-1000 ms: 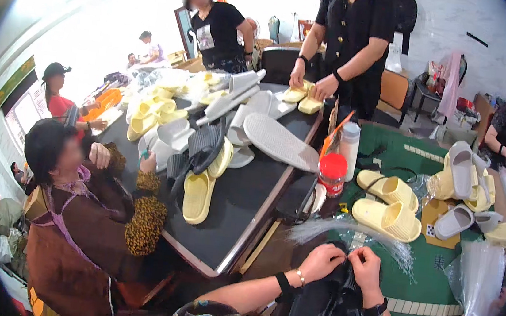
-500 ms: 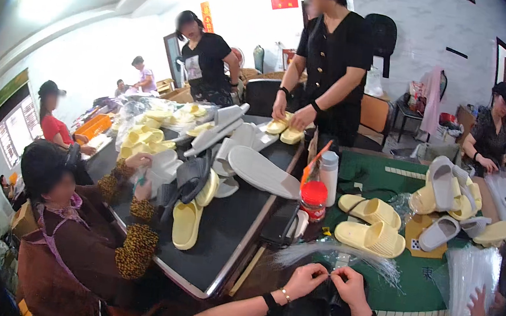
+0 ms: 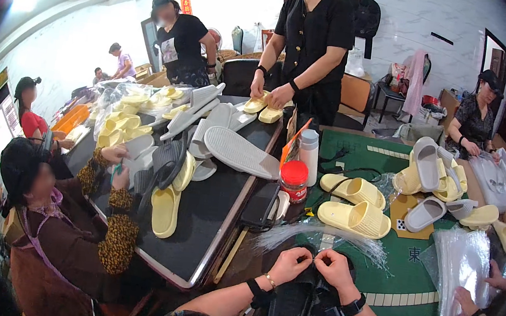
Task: Tagging and pairing plastic slippers in a manufacturing workshop.
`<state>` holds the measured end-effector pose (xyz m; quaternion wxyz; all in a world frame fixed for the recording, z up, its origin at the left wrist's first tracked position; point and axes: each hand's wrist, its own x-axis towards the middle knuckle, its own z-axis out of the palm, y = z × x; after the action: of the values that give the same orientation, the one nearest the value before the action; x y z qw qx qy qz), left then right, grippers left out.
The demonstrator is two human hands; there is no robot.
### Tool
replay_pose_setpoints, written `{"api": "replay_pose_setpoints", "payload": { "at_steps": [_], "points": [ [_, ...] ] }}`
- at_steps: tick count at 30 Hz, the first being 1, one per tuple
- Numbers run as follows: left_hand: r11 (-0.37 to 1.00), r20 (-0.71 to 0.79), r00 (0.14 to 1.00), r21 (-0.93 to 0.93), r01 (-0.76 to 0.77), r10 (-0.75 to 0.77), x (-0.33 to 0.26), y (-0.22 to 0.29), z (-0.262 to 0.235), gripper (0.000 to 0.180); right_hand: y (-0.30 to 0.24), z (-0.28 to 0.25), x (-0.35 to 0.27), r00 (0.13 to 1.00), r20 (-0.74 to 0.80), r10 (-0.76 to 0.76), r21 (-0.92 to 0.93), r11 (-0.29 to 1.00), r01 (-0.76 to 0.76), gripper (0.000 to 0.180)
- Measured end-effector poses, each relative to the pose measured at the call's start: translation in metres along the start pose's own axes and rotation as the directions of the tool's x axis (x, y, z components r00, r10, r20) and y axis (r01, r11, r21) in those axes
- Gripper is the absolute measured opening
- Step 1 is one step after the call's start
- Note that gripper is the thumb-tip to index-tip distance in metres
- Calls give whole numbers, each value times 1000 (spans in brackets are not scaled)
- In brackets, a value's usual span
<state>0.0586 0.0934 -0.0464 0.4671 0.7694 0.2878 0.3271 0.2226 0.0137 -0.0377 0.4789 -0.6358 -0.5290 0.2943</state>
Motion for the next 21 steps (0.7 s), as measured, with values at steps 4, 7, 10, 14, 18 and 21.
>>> {"api": "replay_pose_setpoints", "payload": {
  "at_steps": [4, 7, 10, 14, 18, 21],
  "points": [
    [999, -4, 999, 33, -39, 39, 0, 1, -1, 14, -4, 0, 1, 1000, 26, 8, -29, 1000, -7, 15],
    [997, 2, 999, 60, -48, 48, 1, -1, 0, 14, -2, 3, 2, 1000, 20, -14, -66, 998, 15, 15],
    [997, -6, 999, 52, -51, 51, 1, -2, 0, 13, -2, 4, 3, 999, 6, -36, -80, 996, 37, 16],
    [998, -21, 1000, 66, -16, 17, 4, 6, 2, 12, 7, 4, 4, 999, -46, 11, 75, 997, -8, 14],
    [998, -20, 998, 10, 59, -59, 2, 13, 1, 14, 10, 4, 4, 998, -57, 10, 88, 996, -5, 13],
    [996, -34, 998, 78, -42, 45, 2, 8, 1, 14, 11, 4, 4, 999, -45, 0, 88, 996, 4, 13]
  ]
}}
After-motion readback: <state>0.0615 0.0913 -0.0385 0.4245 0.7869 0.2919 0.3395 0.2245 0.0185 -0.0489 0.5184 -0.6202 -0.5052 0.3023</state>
